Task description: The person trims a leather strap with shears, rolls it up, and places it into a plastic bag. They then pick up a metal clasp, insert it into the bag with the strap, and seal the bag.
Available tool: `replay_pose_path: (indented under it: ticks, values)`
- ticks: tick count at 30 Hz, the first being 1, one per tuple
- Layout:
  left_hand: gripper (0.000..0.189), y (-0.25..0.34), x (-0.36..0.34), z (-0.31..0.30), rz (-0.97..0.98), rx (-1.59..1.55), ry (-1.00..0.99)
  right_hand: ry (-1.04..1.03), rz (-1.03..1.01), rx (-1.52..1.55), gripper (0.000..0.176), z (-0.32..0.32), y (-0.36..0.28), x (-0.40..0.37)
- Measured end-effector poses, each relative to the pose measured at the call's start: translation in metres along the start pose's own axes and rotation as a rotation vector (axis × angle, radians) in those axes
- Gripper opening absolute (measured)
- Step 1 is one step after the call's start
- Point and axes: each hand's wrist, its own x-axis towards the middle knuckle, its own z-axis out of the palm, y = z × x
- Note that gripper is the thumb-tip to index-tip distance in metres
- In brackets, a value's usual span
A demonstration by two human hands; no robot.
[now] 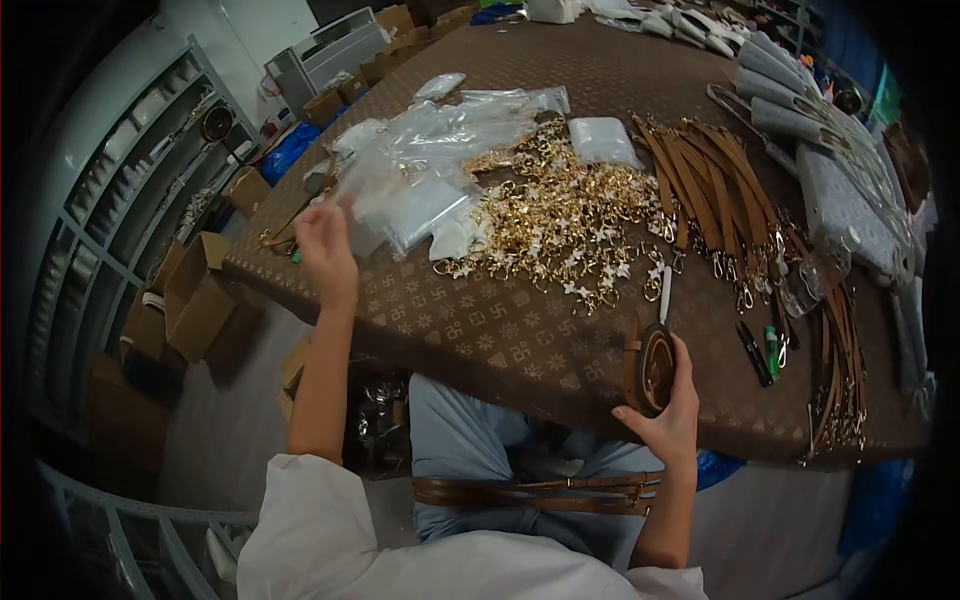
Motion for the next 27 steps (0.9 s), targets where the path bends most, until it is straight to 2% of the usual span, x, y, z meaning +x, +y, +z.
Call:
replay_pose_path:
  ticks: [3,5,6,8,9,11,13,15,16,19,21,22,24,25,27]
  values:
    - [0.014,-0.005,-0.083,0.018,-0.145,-0.102,-0.559,-0.044,0.004,-0.047,0.099,-0.004,-0.004,-0.001]
    - [0.025,0.018,-0.113,0.026,-0.104,0.206,-1.085,-0.048,0.005,-0.064,0.1,-0.004,0.0,-0.002]
    - [0.025,0.024,-0.111,0.031,-0.108,0.189,-1.108,-0.06,-0.004,-0.078,0.101,-0.005,0.002,-0.004]
    - [0.039,0.035,-0.109,0.038,0.288,0.166,-1.173,-0.071,0.003,-0.095,0.101,-0.006,0.001,-0.004]
    - [0.039,0.039,-0.109,0.039,0.27,0.152,-1.172,-0.099,-0.026,-0.102,0.101,-0.007,0.001,-0.004]
    - [0.053,0.047,-0.106,0.038,0.257,0.392,-1.213,-0.106,-0.033,-0.095,0.101,-0.006,0.004,-0.005]
    - [0.055,0.055,-0.108,0.042,0.261,0.44,-1.253,-0.092,-0.053,-0.071,0.101,-0.003,0.004,-0.005]
    - [0.059,0.062,-0.113,0.045,0.391,0.557,-1.329,-0.069,-0.138,-0.095,0.099,-0.003,0.0,-0.003]
    - [0.048,0.066,-0.117,0.045,0.419,0.593,-1.3,-0.029,-0.152,-0.101,0.099,-0.004,-0.004,-0.003]
    - [0.041,0.07,-0.119,0.038,0.576,0.702,-1.308,-0.218,-0.186,-0.256,0.091,-0.005,-0.025,-0.009]
    - [0.03,0.071,-0.118,0.031,0.405,0.644,-1.285,-0.416,-0.187,-0.295,0.087,0.007,-0.036,-0.019]
    - [0.03,0.067,-0.115,0.031,0.412,0.641,-1.283,-0.507,-0.218,-0.298,0.085,0.017,-0.038,-0.023]
    - [0.02,0.059,-0.11,0.031,0.206,0.445,-1.192,-0.555,-0.28,-0.274,0.083,0.035,-0.037,-0.028]
    - [0.02,0.058,-0.109,0.031,0.192,0.452,-1.2,-0.588,-0.321,-0.315,0.083,0.043,-0.036,-0.029]
    - [0.015,0.064,-0.109,0.04,-0.053,0.371,-1.086,-0.672,-0.323,-0.343,0.084,0.054,-0.04,-0.028]
